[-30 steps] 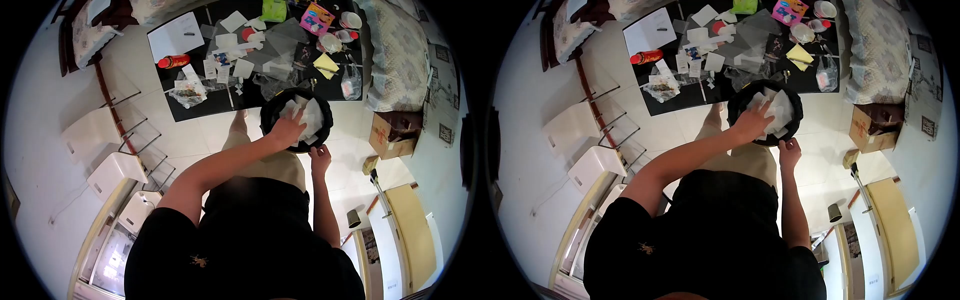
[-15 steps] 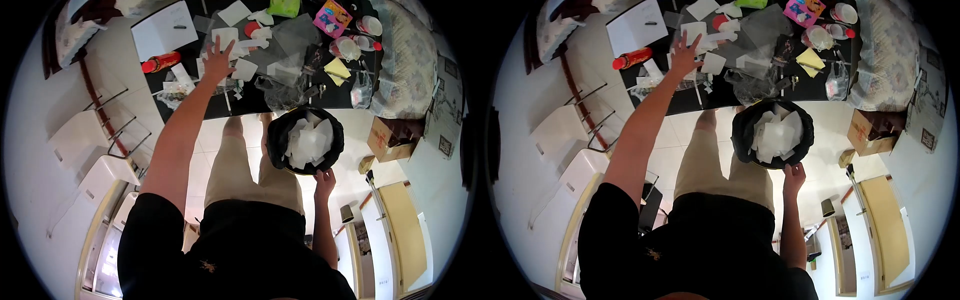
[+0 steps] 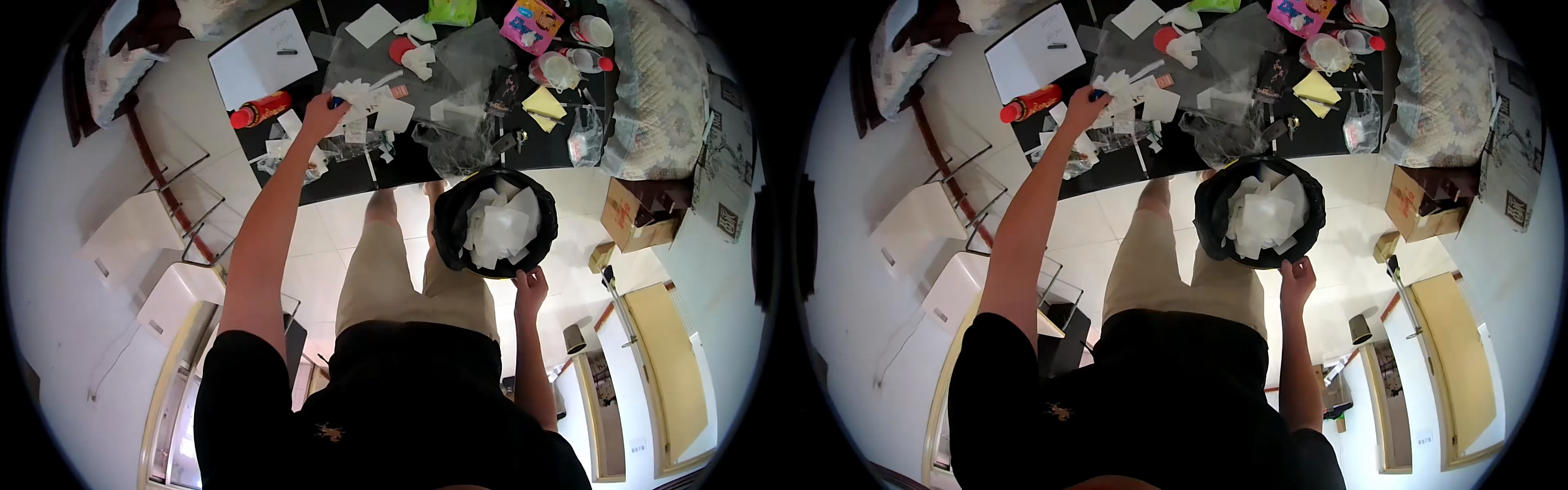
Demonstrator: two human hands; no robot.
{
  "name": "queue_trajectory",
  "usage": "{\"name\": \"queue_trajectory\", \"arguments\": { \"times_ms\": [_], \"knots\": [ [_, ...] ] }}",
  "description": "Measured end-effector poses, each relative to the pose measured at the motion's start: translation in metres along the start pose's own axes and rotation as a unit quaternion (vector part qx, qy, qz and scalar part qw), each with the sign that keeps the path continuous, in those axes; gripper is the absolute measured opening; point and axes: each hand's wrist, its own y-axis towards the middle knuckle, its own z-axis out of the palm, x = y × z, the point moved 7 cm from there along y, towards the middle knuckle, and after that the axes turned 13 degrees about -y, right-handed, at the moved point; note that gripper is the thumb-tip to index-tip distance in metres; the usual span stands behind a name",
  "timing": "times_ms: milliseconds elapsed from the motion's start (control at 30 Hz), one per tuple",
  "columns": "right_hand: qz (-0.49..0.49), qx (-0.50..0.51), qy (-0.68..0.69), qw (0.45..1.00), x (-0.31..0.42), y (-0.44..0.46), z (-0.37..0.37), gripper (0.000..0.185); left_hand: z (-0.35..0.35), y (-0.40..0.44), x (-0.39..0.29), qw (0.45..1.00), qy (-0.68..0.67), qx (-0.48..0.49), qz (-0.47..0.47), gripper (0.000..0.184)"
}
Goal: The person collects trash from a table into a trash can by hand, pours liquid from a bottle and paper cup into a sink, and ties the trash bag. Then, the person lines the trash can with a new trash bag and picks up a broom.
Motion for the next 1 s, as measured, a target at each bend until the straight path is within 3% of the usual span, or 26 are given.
{"name": "queue_trajectory", "arguments": {
  "times_ms": [33, 67, 167, 233, 300, 367, 433, 533, 633, 667, 767, 1000],
  "knots": [
    [-0.008, 0.002, 0.008, 1.0, -0.001, 0.0, -0.001, 0.022, -0.008, -0.014, -0.011, 0.996, -0.075, -0.001, -0.044, 0.027],
    [-0.014, 0.002, -0.01, 1.0, -0.004, 0.001, -0.002, 0.023, -0.002, -0.035, -0.02, 0.921, -0.378, 0.002, -0.097, 0.029],
    [-0.021, -0.009, -0.017, 1.0, -0.007, 0.004, -0.001, 0.026, 0.005, -0.101, -0.104, 0.833, -0.535, 0.016, -0.142, 0.03],
    [-0.031, -0.013, -0.025, 0.999, -0.002, 0.004, 0.001, 0.024, 0.026, -0.136, -0.142, 0.932, -0.34, 0.089, -0.086, 0.032],
    [-0.035, 0.012, -0.06, 0.998, -0.003, 0.003, 0.002, 0.019, 0.085, -0.173, -0.183, 0.916, -0.276, 0.27, -0.111, 0.039],
    [-0.045, 0.029, -0.071, 0.996, -0.005, 0.005, 0.005, 0.017, 0.129, -0.205, -0.247, 0.924, -0.213, 0.283, 0.146, 0.037],
    [-0.056, 0.036, -0.064, 0.996, -0.011, 0.009, 0.007, 0.017, 0.17, -0.237, -0.283, 0.913, -0.035, 0.203, 0.352, 0.039],
    [-0.084, -0.004, -0.034, 0.996, 0.009, 0.001, 0.009, 0.018, 0.232, -0.263, -0.282, 0.894, 0.172, 0.26, 0.322, 0.051],
    [-0.085, 0.005, -0.064, 0.994, 0.019, -0.005, 0.004, 0.018, 0.252, -0.276, -0.283, 0.898, 0.185, 0.283, 0.28, 0.065],
    [-0.096, -0.001, -0.061, 0.994, 0.018, -0.003, 0.004, 0.017, 0.251, -0.281, -0.284, 0.896, 0.181, 0.301, 0.273, 0.084],
    [-0.093, 0.006, -0.059, 0.994, 0.008, 0.002, 0.004, 0.017, 0.223, -0.288, -0.292, 0.905, 0.201, 0.249, 0.28, 0.093],
    [-0.089, 0.041, -0.044, 0.994, 0.001, 0.009, 0.004, 0.013, 0.195, -0.289, -0.262, 0.922, 0.165, 0.189, 0.294, 0.087]
  ]
}}
